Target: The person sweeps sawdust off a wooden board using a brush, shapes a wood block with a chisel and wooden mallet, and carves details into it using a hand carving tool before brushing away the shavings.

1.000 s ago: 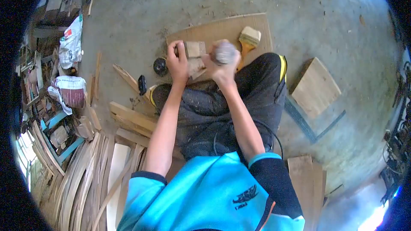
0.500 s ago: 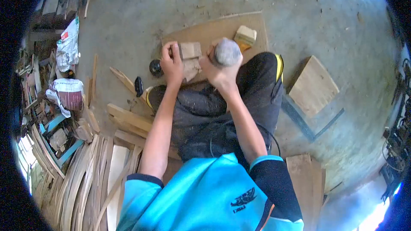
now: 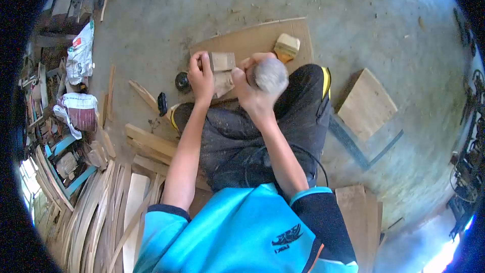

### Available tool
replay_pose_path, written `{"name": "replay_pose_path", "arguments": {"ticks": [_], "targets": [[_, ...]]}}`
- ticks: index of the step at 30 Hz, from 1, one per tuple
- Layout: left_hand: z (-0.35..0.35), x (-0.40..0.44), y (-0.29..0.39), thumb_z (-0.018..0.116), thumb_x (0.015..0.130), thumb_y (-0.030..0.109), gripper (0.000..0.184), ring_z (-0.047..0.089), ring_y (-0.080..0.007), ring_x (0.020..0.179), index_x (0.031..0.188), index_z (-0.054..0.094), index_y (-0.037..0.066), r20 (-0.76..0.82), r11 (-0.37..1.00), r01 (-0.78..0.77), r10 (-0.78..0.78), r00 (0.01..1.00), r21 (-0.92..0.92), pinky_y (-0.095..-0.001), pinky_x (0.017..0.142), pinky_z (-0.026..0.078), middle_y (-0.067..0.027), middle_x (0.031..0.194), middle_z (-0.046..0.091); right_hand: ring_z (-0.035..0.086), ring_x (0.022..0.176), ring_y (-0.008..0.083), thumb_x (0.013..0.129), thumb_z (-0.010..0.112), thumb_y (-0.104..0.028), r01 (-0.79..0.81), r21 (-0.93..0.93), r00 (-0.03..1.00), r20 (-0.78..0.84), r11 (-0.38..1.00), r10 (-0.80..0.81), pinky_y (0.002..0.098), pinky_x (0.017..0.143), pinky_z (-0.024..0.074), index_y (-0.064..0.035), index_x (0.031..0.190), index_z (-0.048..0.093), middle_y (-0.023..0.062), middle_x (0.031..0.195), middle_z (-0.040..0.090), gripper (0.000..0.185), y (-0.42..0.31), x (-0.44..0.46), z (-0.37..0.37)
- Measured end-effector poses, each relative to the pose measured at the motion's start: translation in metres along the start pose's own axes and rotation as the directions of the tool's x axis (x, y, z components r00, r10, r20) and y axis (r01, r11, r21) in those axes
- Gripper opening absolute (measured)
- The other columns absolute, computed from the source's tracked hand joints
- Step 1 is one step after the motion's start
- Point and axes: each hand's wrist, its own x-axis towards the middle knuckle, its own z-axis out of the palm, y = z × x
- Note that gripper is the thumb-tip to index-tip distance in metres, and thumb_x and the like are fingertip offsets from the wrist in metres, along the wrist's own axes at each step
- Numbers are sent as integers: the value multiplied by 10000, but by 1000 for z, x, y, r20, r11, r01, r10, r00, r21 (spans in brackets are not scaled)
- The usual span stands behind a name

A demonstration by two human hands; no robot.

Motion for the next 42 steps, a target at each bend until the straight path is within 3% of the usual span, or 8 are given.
{"name": "replay_pose_path", "arguments": {"ticks": [5,8,11,15,26,35,40,42], "targets": [[4,-10,0,458,843,269,256,545,-172,731,917,508,29,-43,981,183,-186,982,-64,-293,650,422,-96,795,571,483,586,110,646,563,39,136,354,986,46,925,-162,239,550,414,-39,876,372,52,657,502,308,-70,19,-10],[10,-14,-2,453,841,290,267,543,-215,743,928,483,39,-49,966,236,-242,969,-109,-316,653,418,-119,808,562,494,532,137,611,562,-16,344,-358,939,129,868,-319,247,500,391,-59,630,489,39,590,524,86,30,-8,4],[19,0,-3,445,840,302,279,537,-282,746,918,477,36,-147,986,85,-106,983,-144,-349,660,410,-143,819,549,490,505,140,605,577,-10,295,-191,907,365,936,-211,244,494,395,-65,699,488,31,596,498,141,71,-7,7],[14,-4,-2,459,842,269,266,506,-202,783,918,482,15,-97,979,186,-194,976,-84,-303,714,388,-113,866,536,491,580,122,580,581,50,-126,224,992,-2,966,129,231,524,403,-43,809,456,36,648,483,277,-3,13,0],[13,-1,10,475,834,226,222,534,-274,717,880,478,9,-121,987,52,-70,990,-151,-347,640,412,-152,783,544,417,500,65,602,583,16,-3,-67,938,345,998,26,228,452,351,-26,595,456,-25,568,443,134,86,7,20],[3,-11,10,625,650,308,474,533,-306,814,982,417,41,4,978,207,-207,978,6,-373,727,401,-178,857,537,545,651,216,742,537,-231,-231,499,877,-265,835,401,347,648,441,-30,708,492,107,651,547,208,31,37,-127],[-28,-35,-35,603,693,156,380,465,-201,874,1003,405,62,4,851,243,-273,962,-466,-327,743,398,-98,934,466,499,852,373,753,482,-348,13,739,662,-511,674,548,560,886,302,36,744,449,175,775,512,385,16,14,-253],[-39,-55,-32,594,709,108,378,427,-178,908,1010,368,77,82,445,289,-428,900,-848,-312,791,373,-66,958,422,483,887,387,762,471,-360,35,775,598,-522,631,608,575,886,290,45,753,435,178,795,504,406,17,-5,-289]]}}
